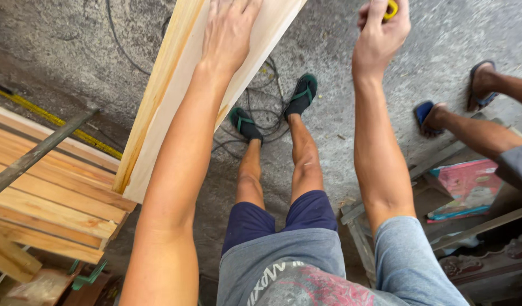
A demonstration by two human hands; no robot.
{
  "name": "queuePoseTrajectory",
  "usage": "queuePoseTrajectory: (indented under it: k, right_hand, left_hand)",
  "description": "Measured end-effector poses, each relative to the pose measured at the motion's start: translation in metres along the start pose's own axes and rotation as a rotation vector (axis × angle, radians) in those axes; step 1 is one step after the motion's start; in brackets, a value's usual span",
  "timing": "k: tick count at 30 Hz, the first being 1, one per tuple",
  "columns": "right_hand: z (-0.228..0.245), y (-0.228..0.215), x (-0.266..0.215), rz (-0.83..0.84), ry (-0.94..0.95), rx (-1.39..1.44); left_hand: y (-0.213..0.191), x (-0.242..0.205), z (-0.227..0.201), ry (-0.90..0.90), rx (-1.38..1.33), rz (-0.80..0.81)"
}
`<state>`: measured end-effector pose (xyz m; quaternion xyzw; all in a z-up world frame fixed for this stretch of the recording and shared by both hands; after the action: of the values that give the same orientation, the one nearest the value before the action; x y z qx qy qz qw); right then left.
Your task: The person applies a clear finish to a long wooden plank using a brush. They repeatedly dip the brush into a can of finish and spread it along the plank's surface, flipping the plank to coat both sides.
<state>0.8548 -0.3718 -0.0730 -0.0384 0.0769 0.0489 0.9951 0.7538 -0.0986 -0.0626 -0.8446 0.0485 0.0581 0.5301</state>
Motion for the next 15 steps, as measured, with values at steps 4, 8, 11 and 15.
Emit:
queuePoseTrajectory:
  k: [4, 8, 11, 15]
  right_hand:
    - [-0.014, 0.022, -0.039, 0.048, 0.024, -0.066]
    - [-0.01, 0.046, -0.142, 0.119, 0.082, -0.247]
    - [0.005, 0.063, -0.173, 0.221, 0.082, -0.232]
    - [0.01, 0.05, -0.14, 0.044, 0.048, -0.126]
  left_hand:
    - [-0.013, -0.05, 0.008, -0.112, 0.121, 0.068]
    - [-0.008, -0.092, 0.02, -0.184, 0.0, 0.155]
    - [-0.004, -0.12, 0.033, -0.196, -0.045, 0.177]
    - [0.009, -0.148, 0.049, -0.227, 0.015, 0.209]
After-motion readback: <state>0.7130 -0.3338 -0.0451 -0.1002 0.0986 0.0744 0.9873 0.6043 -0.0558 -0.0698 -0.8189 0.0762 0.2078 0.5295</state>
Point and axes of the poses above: each hand's wrist, its own x-axis towards the middle knuckle, its own y-axis out of the palm, z = x × y, the point moved 7 cm from there along x, towards the middle knuckle, and after that the axes turned 2 degrees about y, right-handed, at the moved point
